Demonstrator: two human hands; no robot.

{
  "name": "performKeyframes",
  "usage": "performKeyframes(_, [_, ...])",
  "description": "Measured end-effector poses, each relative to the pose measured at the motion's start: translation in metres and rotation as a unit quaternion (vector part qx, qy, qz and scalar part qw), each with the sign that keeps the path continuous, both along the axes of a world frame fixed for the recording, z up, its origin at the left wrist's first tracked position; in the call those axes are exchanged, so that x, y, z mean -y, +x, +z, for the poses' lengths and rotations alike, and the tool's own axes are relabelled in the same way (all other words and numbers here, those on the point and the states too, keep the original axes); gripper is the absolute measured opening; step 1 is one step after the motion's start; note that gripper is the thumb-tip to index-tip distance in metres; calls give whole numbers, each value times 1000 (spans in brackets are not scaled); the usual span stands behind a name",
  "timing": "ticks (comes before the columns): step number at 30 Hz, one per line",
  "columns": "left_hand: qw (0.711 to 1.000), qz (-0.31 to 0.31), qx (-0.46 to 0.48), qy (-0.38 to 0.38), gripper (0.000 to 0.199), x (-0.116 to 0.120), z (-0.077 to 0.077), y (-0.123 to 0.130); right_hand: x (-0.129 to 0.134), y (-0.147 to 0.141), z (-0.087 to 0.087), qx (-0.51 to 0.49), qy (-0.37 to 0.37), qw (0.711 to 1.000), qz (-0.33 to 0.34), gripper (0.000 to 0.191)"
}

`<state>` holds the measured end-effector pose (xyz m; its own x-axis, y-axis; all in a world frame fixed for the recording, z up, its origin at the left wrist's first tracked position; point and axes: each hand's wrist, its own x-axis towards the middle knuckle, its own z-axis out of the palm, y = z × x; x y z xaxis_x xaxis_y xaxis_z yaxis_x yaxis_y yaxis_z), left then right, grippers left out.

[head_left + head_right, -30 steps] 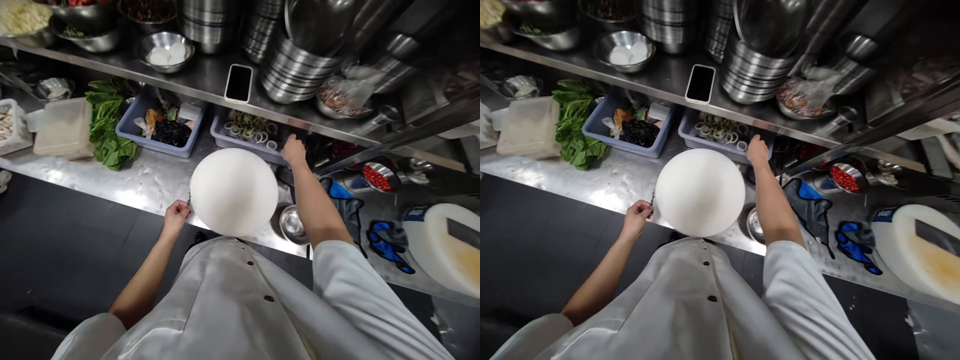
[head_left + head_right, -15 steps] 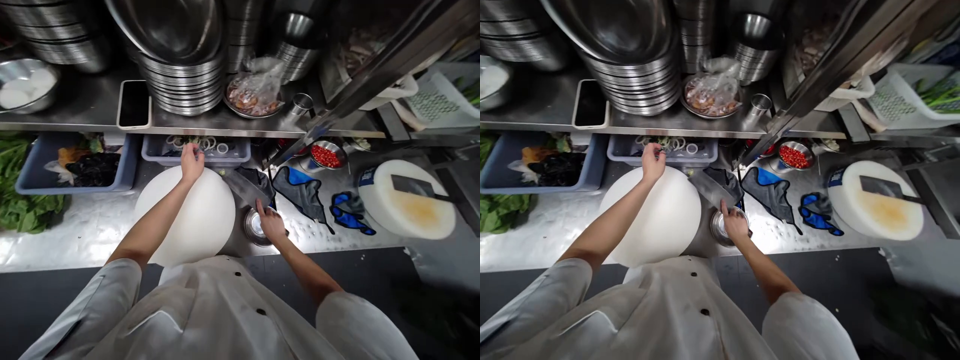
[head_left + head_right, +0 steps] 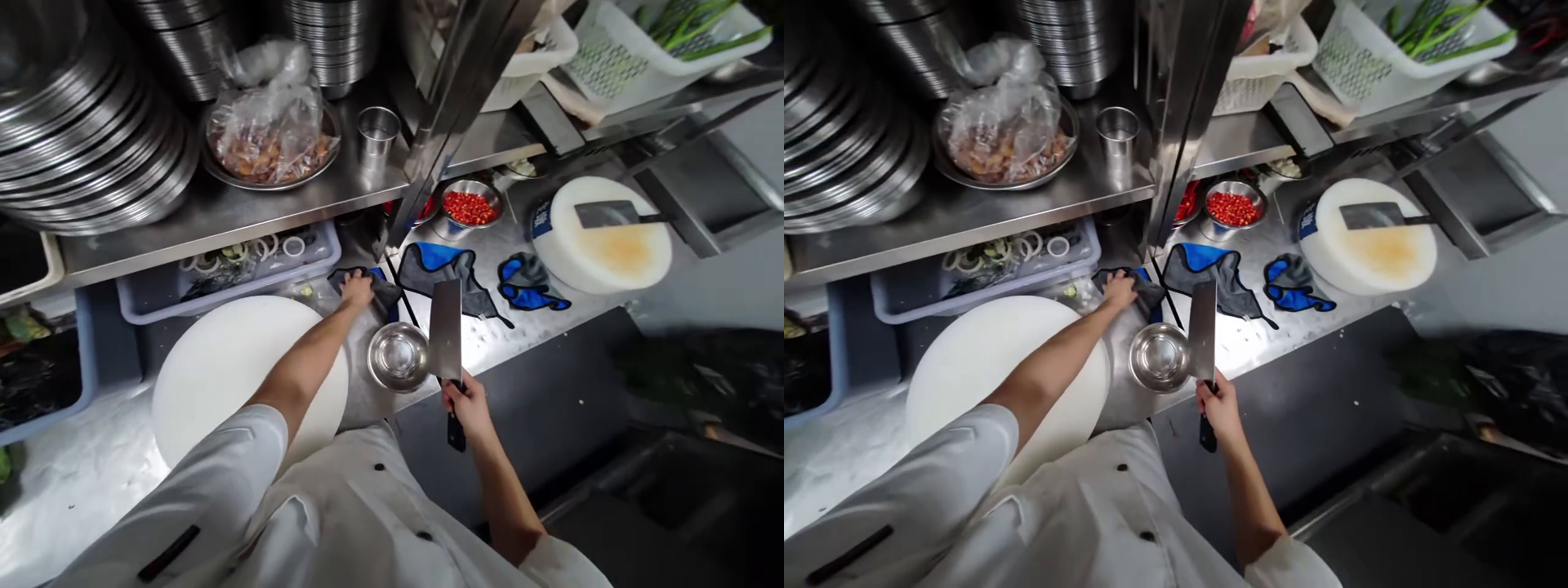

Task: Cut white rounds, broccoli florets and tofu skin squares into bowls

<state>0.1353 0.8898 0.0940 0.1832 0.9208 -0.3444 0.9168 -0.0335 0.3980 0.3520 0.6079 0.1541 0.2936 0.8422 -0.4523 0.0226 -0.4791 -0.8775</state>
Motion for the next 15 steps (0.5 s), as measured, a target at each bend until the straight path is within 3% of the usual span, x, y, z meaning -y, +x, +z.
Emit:
performKeyframes(3, [990,69,93,76,3,10,25,-22,-20,-17,3,-88,12,995,-35,30])
performKeyframes(6, [955,149,187,178,9,61,60,-50,-52,-49,5,-95,21,995,-10,25])
performKeyframes(7, [941,167,218,196,12,82,69,-55,-66,-65,6,-81,28,996,20,22])
performKeyframes(10, [901,172,333,217,51,127,80,-63,-109,-119,17,13,99,981,169,13])
performKeyframes(12, [857,213,400,244,64,126,78,-68,-135,-154,29,94,160,944,272,7])
performKeyframes(15, [770,319,482,268,55,86,78,-90,-161,-186,51,169,211,884,382,41])
